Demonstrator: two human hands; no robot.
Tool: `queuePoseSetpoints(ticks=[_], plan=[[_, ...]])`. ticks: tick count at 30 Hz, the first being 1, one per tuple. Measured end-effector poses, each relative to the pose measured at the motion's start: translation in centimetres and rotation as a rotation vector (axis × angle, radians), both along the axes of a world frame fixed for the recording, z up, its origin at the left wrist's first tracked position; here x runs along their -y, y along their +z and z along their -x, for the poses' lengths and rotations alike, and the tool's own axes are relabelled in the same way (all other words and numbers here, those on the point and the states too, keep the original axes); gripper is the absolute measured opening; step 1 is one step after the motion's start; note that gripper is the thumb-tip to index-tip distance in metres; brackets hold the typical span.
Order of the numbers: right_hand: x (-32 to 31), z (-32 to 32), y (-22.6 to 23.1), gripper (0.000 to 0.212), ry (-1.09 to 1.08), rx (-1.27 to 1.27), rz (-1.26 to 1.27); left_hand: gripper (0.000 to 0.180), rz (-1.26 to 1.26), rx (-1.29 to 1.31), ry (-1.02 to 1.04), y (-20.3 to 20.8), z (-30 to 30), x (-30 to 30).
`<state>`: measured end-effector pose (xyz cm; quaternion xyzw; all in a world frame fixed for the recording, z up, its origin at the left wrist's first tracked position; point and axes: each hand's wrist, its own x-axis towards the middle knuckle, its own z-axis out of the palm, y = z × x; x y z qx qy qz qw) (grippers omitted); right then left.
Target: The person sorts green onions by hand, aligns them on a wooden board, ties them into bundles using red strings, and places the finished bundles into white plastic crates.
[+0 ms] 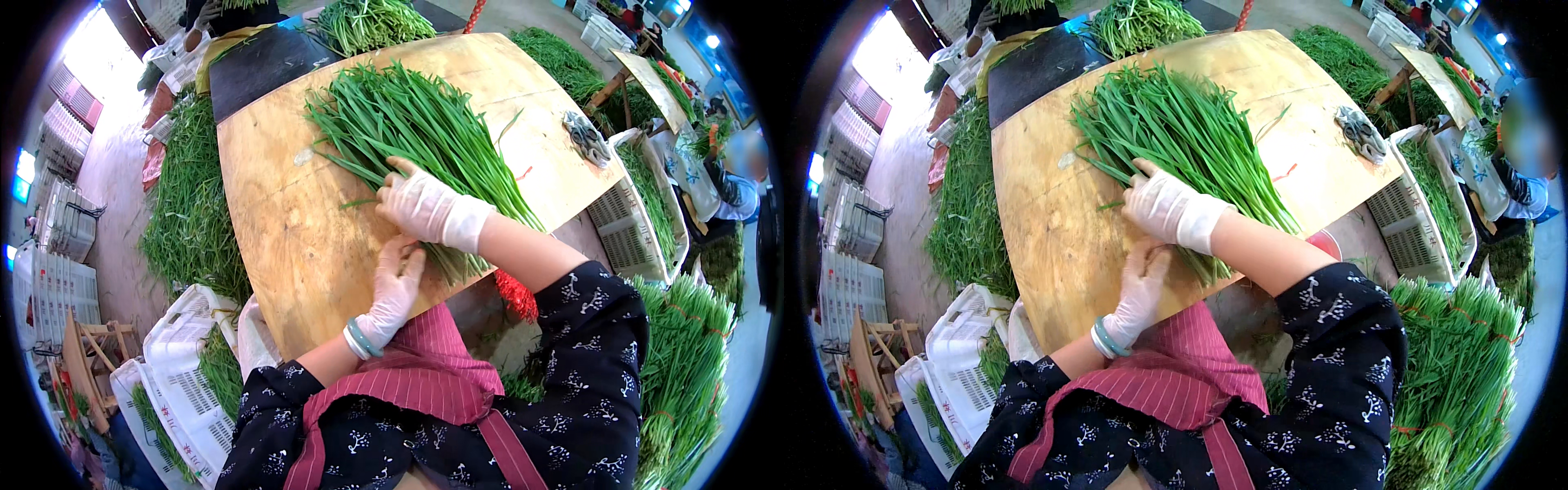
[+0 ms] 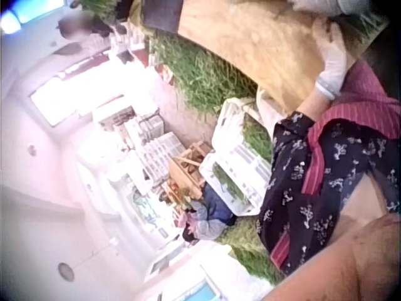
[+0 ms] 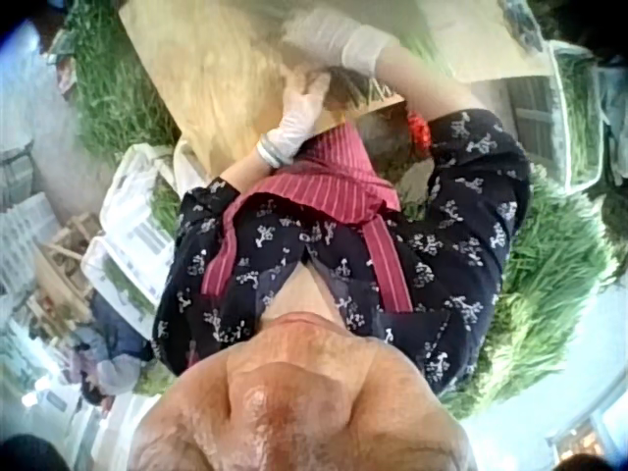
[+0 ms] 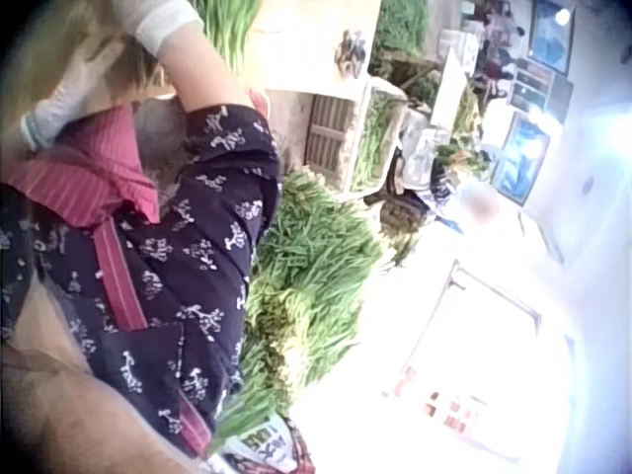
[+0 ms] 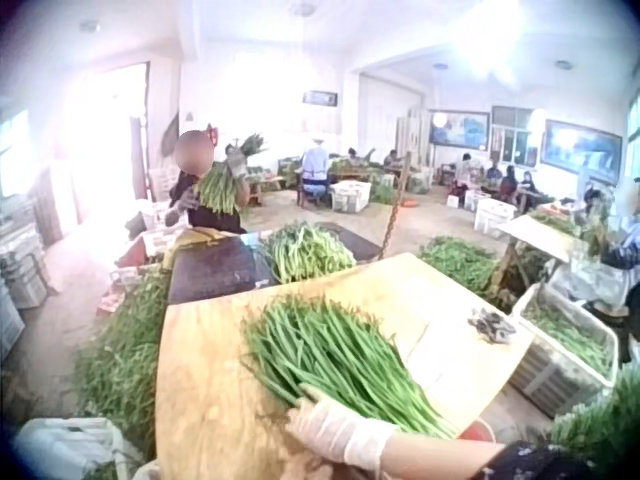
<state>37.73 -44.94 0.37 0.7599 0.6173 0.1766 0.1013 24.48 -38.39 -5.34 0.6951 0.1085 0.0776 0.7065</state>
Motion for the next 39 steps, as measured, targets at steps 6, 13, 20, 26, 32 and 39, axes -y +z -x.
queuePoseSetpoints(ticks=[6, 13, 20, 26, 32, 39], plan=[[2.3, -0.3, 1.9, 0.017, -0.188, -0.328, -0.129, 0.023, 0.204, 0.086, 0.126, -1.0, -4.0, -1.2], [2.4, -0.4, 2.0, 0.02, -0.249, -0.298, -0.202, 0.019, 0.174, 0.12, 0.227, -1.9, -6.0, -0.7], [2.5, -0.6, 1.2, 0.014, -0.277, -0.26, -0.281, 0.014, 0.075, 0.187, 0.289, -3.1, -6.7, -1.0], [7.6, -5.6, 3.8, 0.021, -0.319, -0.476, -0.846, 0.006, 0.285, 0.08, 0.264, -1.6, -6.6, -2.1], [21.9, -9.2, -3.7, 0.02, -0.888, -0.424, -0.312, 0.005, 0.329, 0.03, 0.246, -2.1, -7.1, -1.8], [22.0, -7.7, -4.1, 0.016, -0.978, -0.818, -0.46, 0.003, 0.375, 0.005, 0.259, -1.9, -6.6, -2.5]])
